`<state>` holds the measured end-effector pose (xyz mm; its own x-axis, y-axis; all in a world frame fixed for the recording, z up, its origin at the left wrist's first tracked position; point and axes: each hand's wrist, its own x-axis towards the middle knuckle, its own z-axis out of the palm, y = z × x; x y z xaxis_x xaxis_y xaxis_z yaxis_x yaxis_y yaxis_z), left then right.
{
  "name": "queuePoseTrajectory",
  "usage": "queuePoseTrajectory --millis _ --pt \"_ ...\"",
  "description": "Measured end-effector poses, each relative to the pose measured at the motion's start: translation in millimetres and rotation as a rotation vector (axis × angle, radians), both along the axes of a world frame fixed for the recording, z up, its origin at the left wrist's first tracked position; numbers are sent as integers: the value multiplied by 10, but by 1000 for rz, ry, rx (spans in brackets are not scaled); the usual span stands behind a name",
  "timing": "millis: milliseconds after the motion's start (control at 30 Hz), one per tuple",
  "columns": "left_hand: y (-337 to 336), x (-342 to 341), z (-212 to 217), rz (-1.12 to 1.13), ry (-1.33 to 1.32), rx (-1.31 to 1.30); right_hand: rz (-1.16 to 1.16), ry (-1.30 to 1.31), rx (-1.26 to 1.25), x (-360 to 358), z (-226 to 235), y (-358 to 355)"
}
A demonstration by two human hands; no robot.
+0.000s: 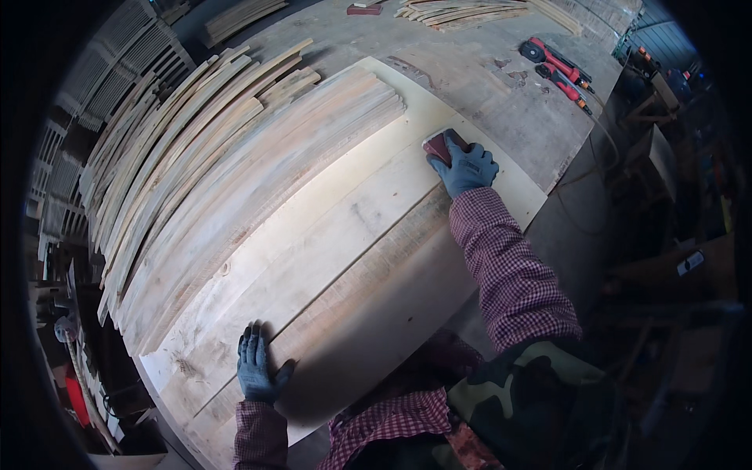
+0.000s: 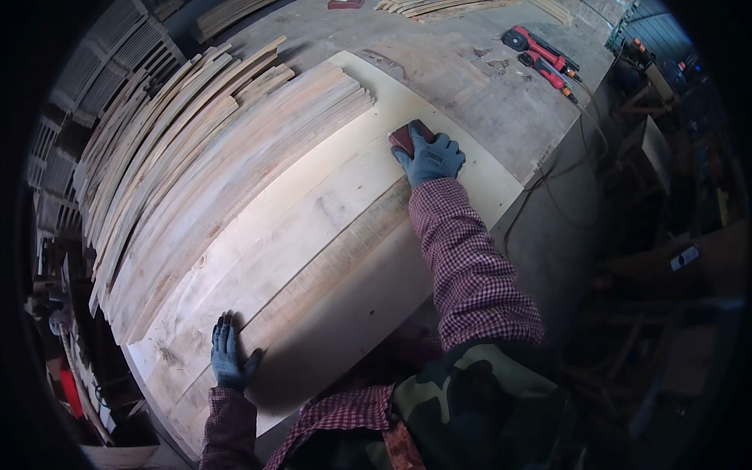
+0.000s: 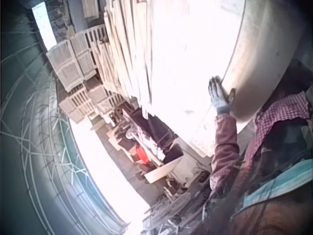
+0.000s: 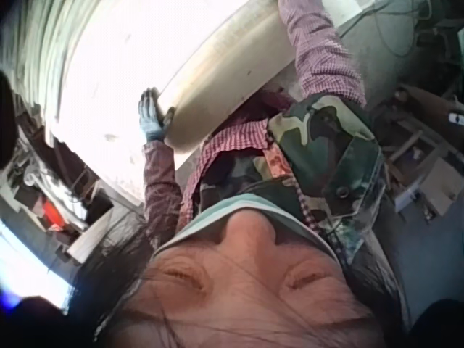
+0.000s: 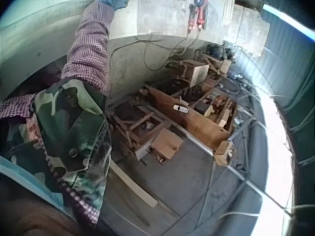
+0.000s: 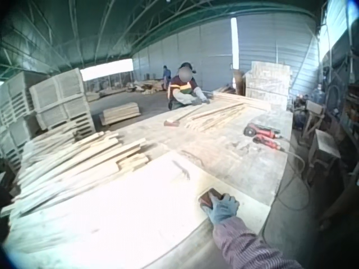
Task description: The person sands a long wooden plank on a workbench using a sanding block. They repeatedly rub the block along the plank's surface and edges, occasionally lifting and repositioning the plank to access different areas.
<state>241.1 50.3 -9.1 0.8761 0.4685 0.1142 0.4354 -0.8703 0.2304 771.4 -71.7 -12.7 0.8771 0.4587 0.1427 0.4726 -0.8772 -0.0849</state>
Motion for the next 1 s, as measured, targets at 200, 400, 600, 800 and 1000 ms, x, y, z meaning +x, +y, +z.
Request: queuePoseTrajectory --millis 200,400,600,800,1000 --pt "20 -44 -49 7 4 -2 805 -39 180 -1701 1 -88" --pt "-25 -69 46 75 73 -9 797 -76 217 -1179 -25 21" --pt "2 21 34 46 71 -2 112 203 -132 521 272 -50" --pt "5 -14 -24 44 57 1 462 -87 -20 -246 65 -255" --pt "0 -45 6 66 92 4 608 -91 51 -663 78 -521"
